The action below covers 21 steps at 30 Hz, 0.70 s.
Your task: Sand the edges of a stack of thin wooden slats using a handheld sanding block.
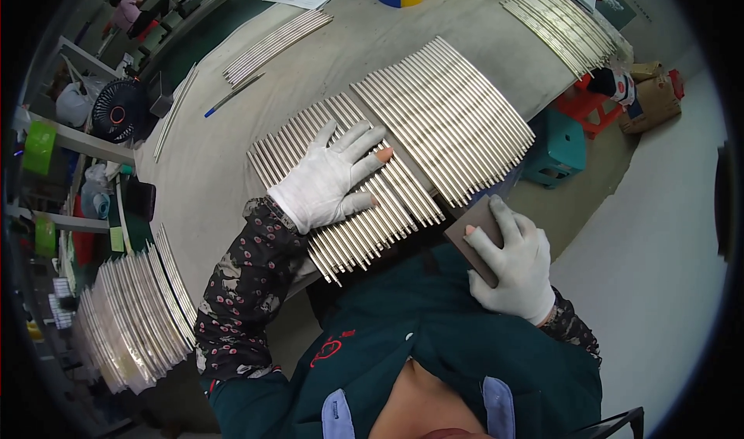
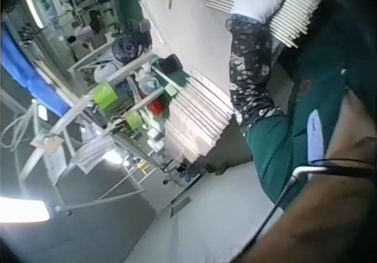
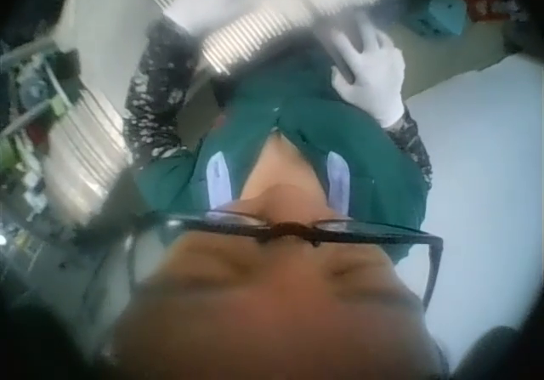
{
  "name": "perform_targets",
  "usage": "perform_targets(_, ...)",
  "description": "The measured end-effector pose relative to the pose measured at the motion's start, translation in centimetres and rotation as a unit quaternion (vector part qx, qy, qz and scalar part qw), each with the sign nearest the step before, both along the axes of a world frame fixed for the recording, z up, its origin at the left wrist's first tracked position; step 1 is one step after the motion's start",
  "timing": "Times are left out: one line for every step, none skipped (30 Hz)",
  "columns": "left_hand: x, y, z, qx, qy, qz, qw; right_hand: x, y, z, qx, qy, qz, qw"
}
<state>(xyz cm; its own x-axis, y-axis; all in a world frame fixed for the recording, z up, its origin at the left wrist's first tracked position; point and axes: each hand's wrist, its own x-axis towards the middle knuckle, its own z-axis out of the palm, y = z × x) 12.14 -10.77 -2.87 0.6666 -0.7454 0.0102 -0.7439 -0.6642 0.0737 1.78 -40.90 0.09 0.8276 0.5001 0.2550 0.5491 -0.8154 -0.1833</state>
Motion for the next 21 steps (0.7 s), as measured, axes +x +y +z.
perform_targets(-0.2,0.2,0.1,-0.005,0.004,-0.003,1.0,-0.1,0.0,-0.3,0.0,0.008,0.011,1.0)
perform_targets(-0.1,0.2,0.0,-0.033,0.018,0.003,0.999,-0.3,0.2,-0.4,-0.001,0.008,0.013,1.0)
perform_targets(-0.2,0.2,-0.1,-0.033,0.018,0.004,0.999,-0.6,0.4,-0.6,-0.006,0.016,0.013,1.0)
perform_targets(-0.2,0.1,-0.2,-0.051,-0.007,0.014,0.999,-0.7,0.6,-0.7,-0.012,0.024,0.012,1.0)
perform_targets(-0.2,0.1,-0.4,-0.068,-0.031,0.023,0.997,-0.7,0.8,-0.9,-0.012,0.025,0.011,1.0)
perform_targets(-0.2,0.1,-0.6,-0.063,-0.032,0.024,0.997,-0.6,1.1,-1.0,-0.007,0.024,0.006,1.0)
perform_targets(-0.1,0.1,-0.6,-0.063,-0.032,0.023,0.997,-0.5,1.3,-1.0,-0.003,0.024,0.001,1.0)
perform_targets(0.0,0.1,-0.6,-0.04,-0.025,0.025,0.999,-0.4,1.6,-1.0,-0.003,0.024,0.0,1.0)
perform_targets(0.0,0.1,-0.6,-0.016,-0.018,0.026,0.999,-0.3,2.0,-0.9,-0.006,0.023,-0.001,1.0)
perform_targets(0.0,0.1,-0.7,-0.016,-0.017,0.025,0.999,-0.2,2.2,-0.8,-0.009,0.022,-0.001,1.0)
perform_targets(0.0,0.1,-0.7,-0.018,-0.02,0.024,0.999,-0.1,2.3,-0.8,-0.009,0.022,-0.003,1.0)
perform_targets(-0.1,0.0,-0.7,-0.02,-0.023,0.024,0.999,-0.1,2.4,-0.7,-0.005,0.024,0.0,1.0)
perform_targets(-0.1,0.1,-0.6,-0.02,-0.023,0.023,0.999,-0.1,2.5,-0.6,-0.002,0.027,0.003,1.0)
perform_targets(-0.1,0.2,-0.7,-0.018,-0.027,0.021,0.999,0.0,2.2,-0.5,-0.002,0.027,0.004,1.0)
perform_targets(-0.2,0.3,-0.7,-0.017,-0.03,0.02,0.999,0.0,1.7,-0.3,0.006,0.031,0.019,0.999)
perform_targets(-0.2,0.4,-0.7,-0.016,-0.029,0.022,0.999,0.1,1.3,-0.1,0.014,0.036,0.034,0.999)
perform_targets(-0.3,0.4,-0.7,-0.015,-0.029,0.019,0.999,0.1,1.1,0.3,0.012,0.035,0.033,0.999)
perform_targets(-0.4,0.5,-0.7,-0.013,-0.029,0.016,0.999,0.1,1.0,0.7,0.014,0.016,0.016,1.0)
perform_targets(-0.5,0.5,-0.7,-0.015,-0.029,0.015,0.999,0.2,1.0,1.0,0.015,-0.003,-0.001,1.0)
perform_targets(-0.5,0.6,-0.6,-0.018,-0.027,0.016,0.999,0.5,1.1,1.1,0.016,-0.009,-0.009,1.0)
perform_targets(-0.6,0.6,-0.6,-0.022,-0.026,0.016,0.999,0.6,1.3,1.0,0.017,-0.008,-0.008,1.0)
